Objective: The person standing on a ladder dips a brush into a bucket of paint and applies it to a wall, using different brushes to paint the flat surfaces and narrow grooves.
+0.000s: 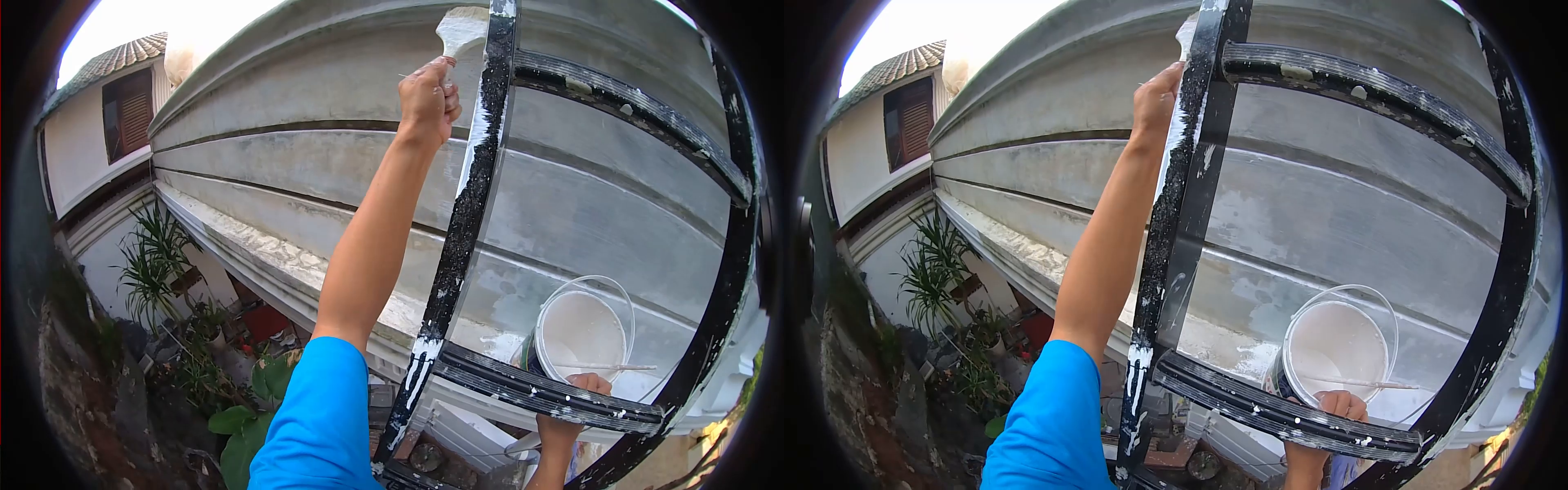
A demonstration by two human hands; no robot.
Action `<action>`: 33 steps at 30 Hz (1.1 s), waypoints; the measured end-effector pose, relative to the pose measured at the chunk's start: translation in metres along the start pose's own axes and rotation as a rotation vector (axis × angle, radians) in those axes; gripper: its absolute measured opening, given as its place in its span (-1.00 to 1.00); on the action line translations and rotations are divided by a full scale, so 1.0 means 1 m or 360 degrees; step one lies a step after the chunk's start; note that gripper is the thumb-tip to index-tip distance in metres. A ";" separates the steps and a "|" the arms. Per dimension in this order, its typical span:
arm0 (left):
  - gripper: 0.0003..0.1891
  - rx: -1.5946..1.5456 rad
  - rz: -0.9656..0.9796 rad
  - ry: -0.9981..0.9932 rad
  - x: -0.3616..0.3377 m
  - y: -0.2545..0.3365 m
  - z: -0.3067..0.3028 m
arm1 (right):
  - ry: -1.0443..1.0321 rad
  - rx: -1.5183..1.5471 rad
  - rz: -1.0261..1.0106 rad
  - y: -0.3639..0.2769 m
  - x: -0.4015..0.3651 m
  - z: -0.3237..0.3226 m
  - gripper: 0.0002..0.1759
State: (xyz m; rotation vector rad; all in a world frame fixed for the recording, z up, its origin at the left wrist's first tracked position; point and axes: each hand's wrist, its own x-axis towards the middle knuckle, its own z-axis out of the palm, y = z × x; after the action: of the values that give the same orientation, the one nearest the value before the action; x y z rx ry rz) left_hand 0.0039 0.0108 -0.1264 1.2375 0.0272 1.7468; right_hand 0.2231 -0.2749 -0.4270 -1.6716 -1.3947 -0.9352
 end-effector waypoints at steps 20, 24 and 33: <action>-0.85 -0.0251 0.0292 0.0778 0.051 -0.009 -0.041 | -0.0018 -0.0004 0.0015 0.001 -0.002 -0.006 -0.59; -0.85 -0.0375 0.0336 0.0606 0.110 -0.041 -0.075 | -0.0013 0.0001 0.0042 0.004 0.001 -0.004 -0.51; -0.77 -0.0123 -0.0003 -0.0165 -0.031 -0.051 0.088 | -0.0057 -0.0012 0.0088 0.001 0.004 -0.010 -0.42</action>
State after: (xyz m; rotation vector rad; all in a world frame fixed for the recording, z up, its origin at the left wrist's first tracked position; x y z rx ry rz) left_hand 0.1041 -0.0246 -0.1310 1.2688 -0.0988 1.6643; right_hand 0.2240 -0.2823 -0.4194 -1.7312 -1.3633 -0.8845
